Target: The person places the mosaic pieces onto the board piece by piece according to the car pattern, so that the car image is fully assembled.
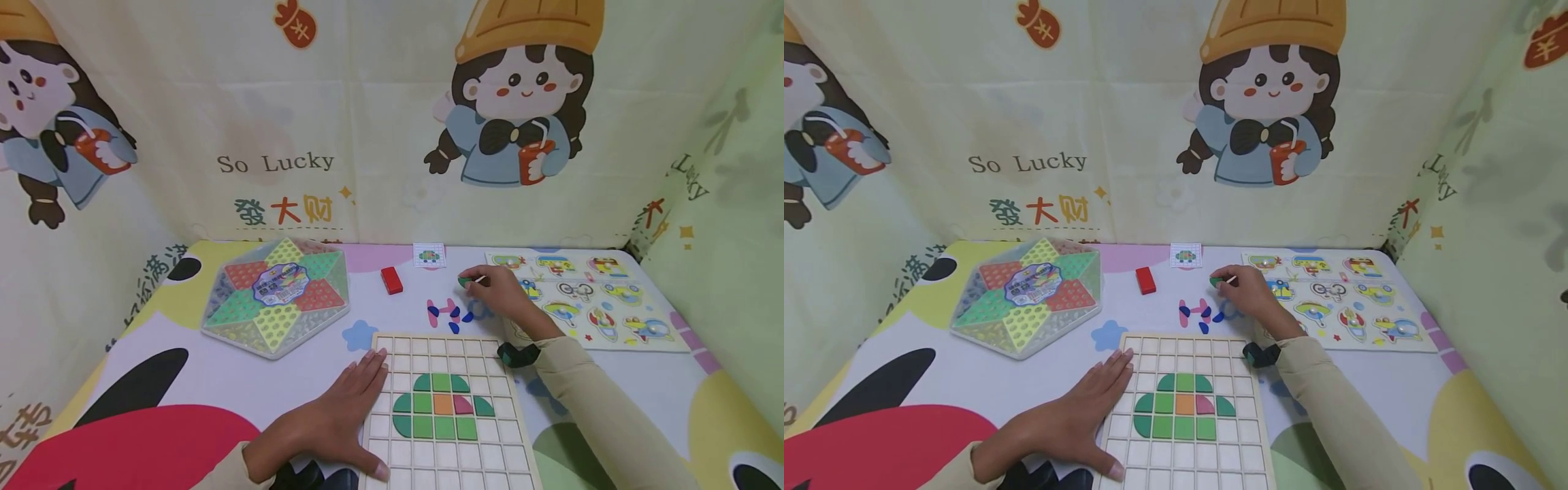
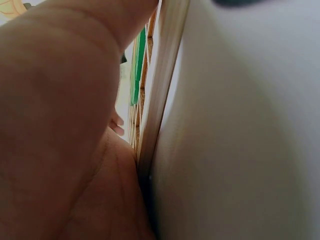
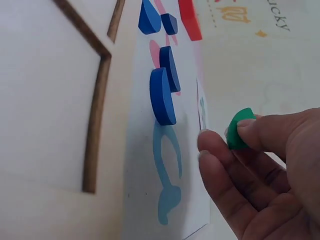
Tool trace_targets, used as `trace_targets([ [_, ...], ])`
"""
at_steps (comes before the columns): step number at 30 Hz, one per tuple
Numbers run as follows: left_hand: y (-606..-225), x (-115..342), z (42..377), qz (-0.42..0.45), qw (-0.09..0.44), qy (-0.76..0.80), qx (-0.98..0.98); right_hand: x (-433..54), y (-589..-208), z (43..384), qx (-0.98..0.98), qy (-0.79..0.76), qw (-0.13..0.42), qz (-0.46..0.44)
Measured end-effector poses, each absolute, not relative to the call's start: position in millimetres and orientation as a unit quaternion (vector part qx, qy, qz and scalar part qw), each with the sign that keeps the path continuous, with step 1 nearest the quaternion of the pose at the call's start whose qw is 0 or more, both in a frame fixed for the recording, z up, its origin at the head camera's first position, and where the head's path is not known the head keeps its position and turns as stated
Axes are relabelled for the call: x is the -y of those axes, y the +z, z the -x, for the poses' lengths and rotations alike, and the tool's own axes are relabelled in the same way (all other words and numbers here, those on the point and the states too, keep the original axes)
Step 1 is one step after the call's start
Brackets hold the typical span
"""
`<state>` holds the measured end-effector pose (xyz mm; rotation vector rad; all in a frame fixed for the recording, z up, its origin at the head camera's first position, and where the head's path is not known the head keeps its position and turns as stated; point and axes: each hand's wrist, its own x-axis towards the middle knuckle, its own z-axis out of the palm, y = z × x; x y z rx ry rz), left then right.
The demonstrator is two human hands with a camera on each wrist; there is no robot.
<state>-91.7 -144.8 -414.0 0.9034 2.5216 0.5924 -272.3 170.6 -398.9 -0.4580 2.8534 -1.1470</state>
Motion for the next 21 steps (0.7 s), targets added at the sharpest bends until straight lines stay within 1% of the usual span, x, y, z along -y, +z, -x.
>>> trace_targets([
  [8,-414,144,91,-0.322,0.204,0.213,-0.899,-181,-398,264,-0.921,-0.361,-0.005,0.149],
  [12,-413,145,92,-0.325,0.199,0.216,-0.899,-185,-400,259,-0.917,-0.374,0.004,0.141],
  [18,-411,146,92,-0.324,0.202,0.228,-0.895,-185,-404,251,-0.913,-0.376,0.008,0.159],
  [21,-410,146,92,-0.322,0.205,0.230,-0.895,-183,-405,247,-0.906,-0.396,0.026,0.151],
])
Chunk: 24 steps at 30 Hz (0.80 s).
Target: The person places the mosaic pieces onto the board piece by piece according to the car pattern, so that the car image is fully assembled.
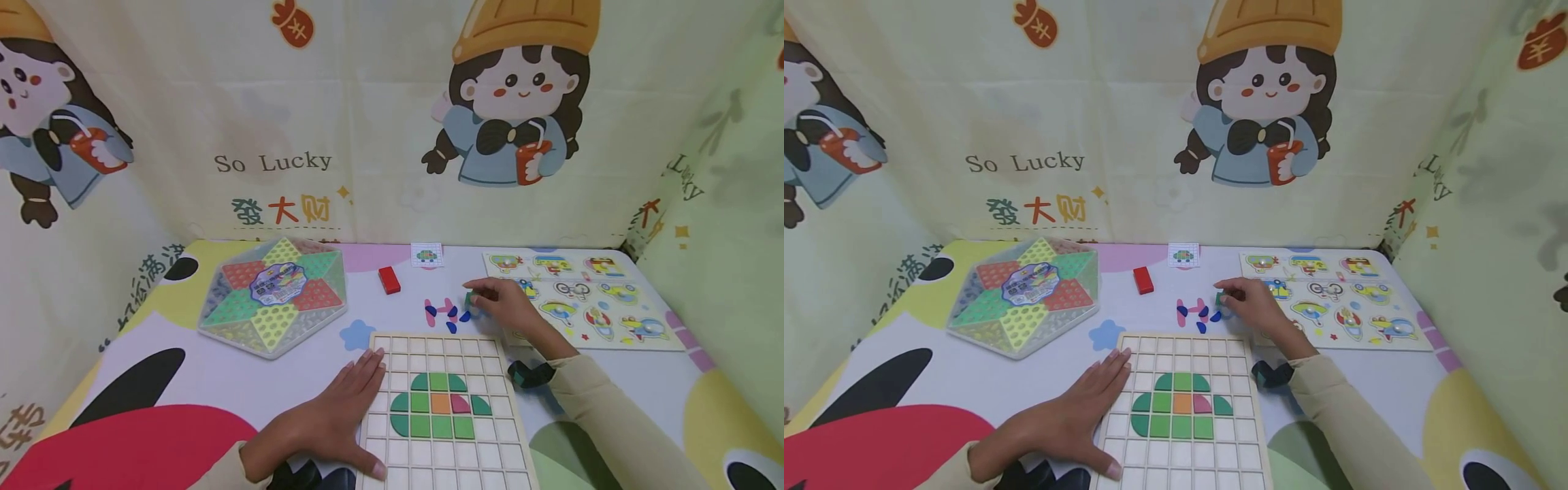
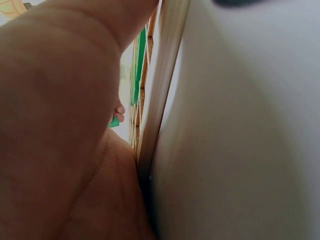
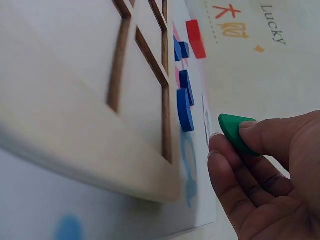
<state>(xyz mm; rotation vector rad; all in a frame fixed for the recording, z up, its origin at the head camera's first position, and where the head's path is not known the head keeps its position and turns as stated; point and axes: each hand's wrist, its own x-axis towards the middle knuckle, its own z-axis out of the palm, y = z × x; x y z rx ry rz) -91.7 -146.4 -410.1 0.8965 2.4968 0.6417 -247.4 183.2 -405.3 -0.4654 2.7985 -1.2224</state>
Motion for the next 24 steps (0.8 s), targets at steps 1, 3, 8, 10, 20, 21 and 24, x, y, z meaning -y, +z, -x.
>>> trace_targets([
  [1,-410,147,92,-0.321,0.205,0.230,-0.896,-183,-405,246,-0.903,-0.404,0.035,0.146],
  [3,-410,147,91,-0.320,0.205,0.229,-0.896,-182,-406,244,-0.899,-0.411,0.047,0.140],
  [8,-412,147,92,-0.322,0.204,0.229,-0.896,-184,-405,236,-0.900,-0.405,0.052,0.156],
  [10,-412,146,92,-0.323,0.203,0.229,-0.896,-185,-404,232,-0.896,-0.409,0.053,0.162],
  [20,-413,146,93,-0.322,0.202,0.224,-0.897,-189,-409,210,-0.882,-0.432,0.058,0.179],
  [21,-413,146,93,-0.323,0.201,0.222,-0.898,-190,-408,209,-0.883,-0.430,0.056,0.180],
  [24,-414,146,93,-0.324,0.198,0.220,-0.898,-190,-406,204,-0.887,-0.423,0.051,0.176],
])
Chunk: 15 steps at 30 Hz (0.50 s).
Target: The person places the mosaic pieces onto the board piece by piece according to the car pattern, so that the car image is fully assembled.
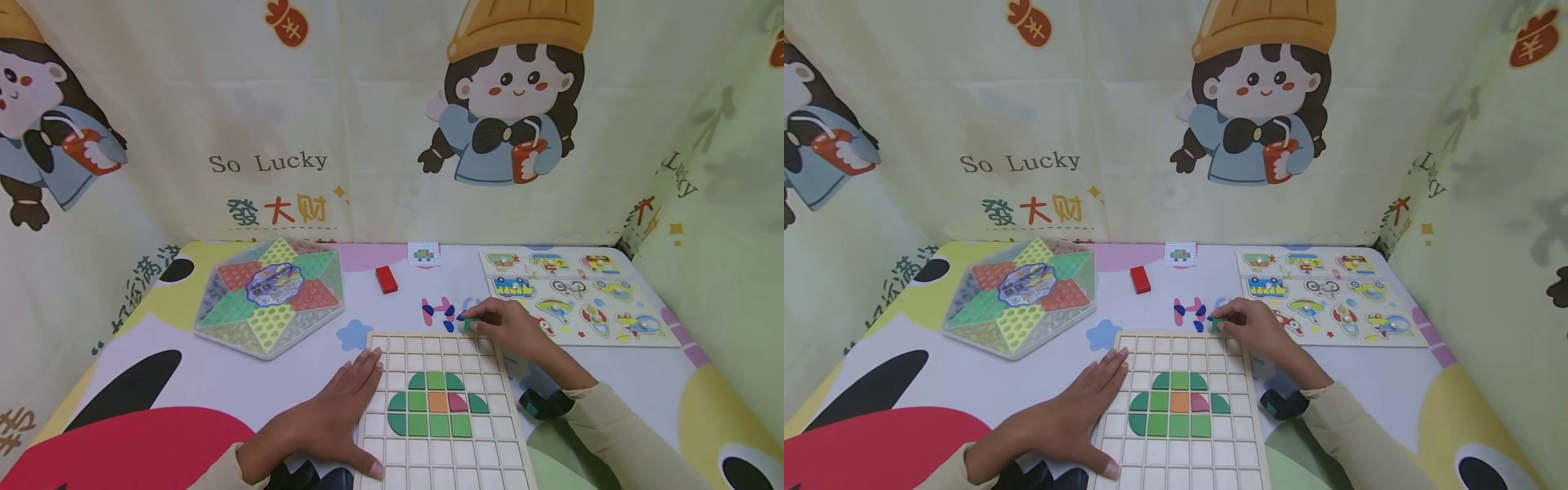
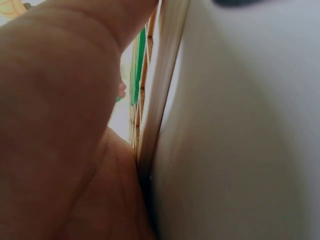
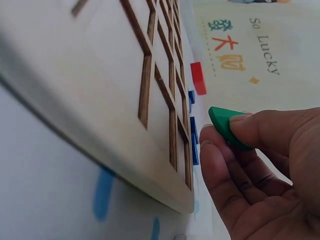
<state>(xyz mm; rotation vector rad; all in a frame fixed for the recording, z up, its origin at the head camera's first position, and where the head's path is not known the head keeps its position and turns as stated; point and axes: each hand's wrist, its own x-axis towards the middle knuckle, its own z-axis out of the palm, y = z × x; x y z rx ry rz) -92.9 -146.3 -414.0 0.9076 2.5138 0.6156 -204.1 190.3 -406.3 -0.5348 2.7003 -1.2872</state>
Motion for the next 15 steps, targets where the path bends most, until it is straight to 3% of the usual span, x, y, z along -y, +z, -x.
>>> trace_targets([
  [15,-413,146,93,-0.326,0.201,0.222,-0.897,-193,-396,177,-0.869,-0.443,0.085,0.204],
])
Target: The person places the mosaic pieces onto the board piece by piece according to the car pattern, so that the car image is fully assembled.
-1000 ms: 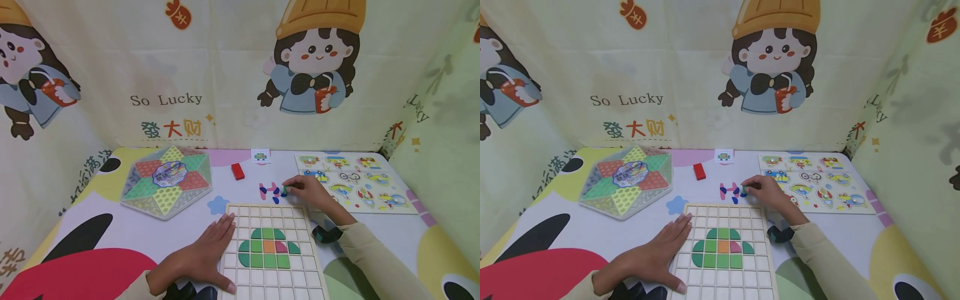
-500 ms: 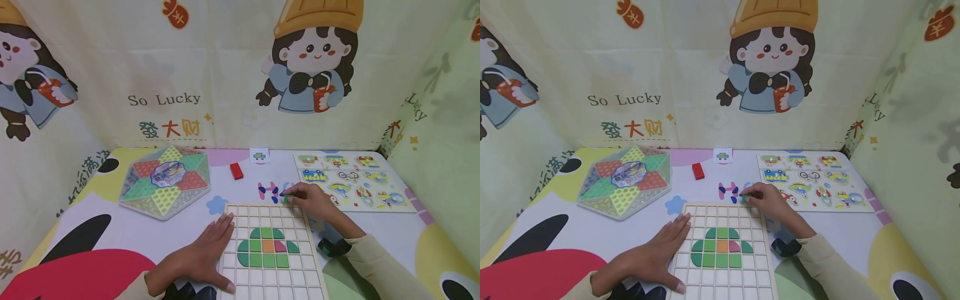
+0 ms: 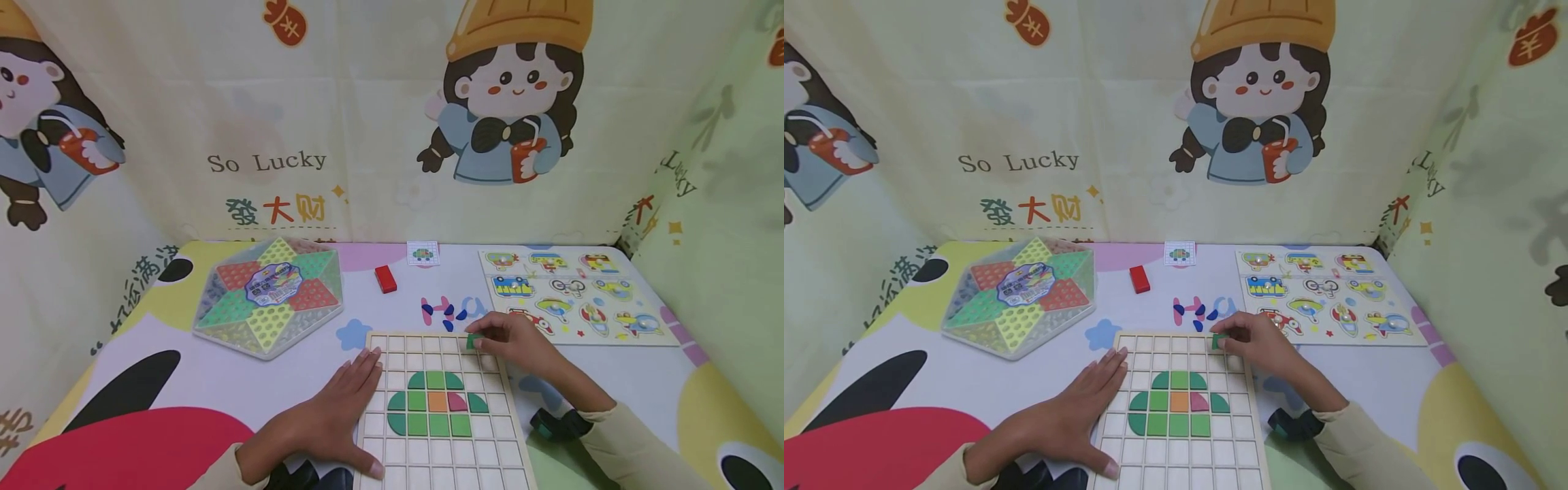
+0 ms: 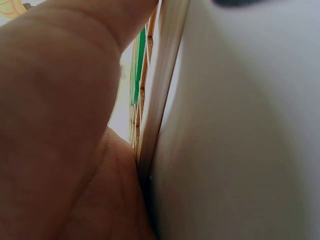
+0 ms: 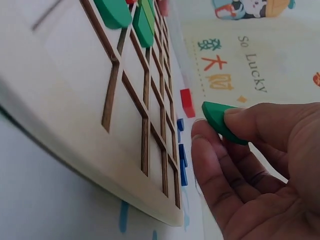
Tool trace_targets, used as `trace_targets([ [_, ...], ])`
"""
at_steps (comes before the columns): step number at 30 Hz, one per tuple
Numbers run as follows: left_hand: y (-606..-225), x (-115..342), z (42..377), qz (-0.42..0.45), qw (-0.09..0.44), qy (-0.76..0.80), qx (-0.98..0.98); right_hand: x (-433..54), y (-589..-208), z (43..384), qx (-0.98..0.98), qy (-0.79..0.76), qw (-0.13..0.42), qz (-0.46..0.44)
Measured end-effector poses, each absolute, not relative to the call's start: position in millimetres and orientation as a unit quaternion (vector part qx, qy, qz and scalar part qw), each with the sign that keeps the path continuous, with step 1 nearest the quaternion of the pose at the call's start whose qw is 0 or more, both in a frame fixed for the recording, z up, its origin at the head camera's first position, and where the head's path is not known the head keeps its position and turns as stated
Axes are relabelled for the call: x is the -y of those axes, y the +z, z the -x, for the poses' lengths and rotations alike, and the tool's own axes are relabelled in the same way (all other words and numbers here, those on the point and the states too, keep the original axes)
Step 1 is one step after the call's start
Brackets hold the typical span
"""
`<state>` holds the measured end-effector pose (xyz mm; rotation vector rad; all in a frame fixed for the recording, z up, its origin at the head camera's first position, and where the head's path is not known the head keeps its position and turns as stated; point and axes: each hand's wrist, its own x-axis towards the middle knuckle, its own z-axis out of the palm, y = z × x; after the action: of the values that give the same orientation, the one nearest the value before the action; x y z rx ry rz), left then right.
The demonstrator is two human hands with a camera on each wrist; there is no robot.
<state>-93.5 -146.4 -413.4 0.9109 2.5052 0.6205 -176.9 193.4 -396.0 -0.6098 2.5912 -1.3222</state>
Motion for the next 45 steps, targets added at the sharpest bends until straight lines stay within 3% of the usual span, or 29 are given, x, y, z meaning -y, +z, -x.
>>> trace_targets([
  [31,-414,147,95,-0.324,0.206,0.218,-0.897,-205,-390,133,-0.832,-0.448,0.179,0.275],
  [45,-414,146,95,-0.323,0.210,0.222,-0.895,-204,-388,114,-0.811,-0.453,0.261,0.263],
])
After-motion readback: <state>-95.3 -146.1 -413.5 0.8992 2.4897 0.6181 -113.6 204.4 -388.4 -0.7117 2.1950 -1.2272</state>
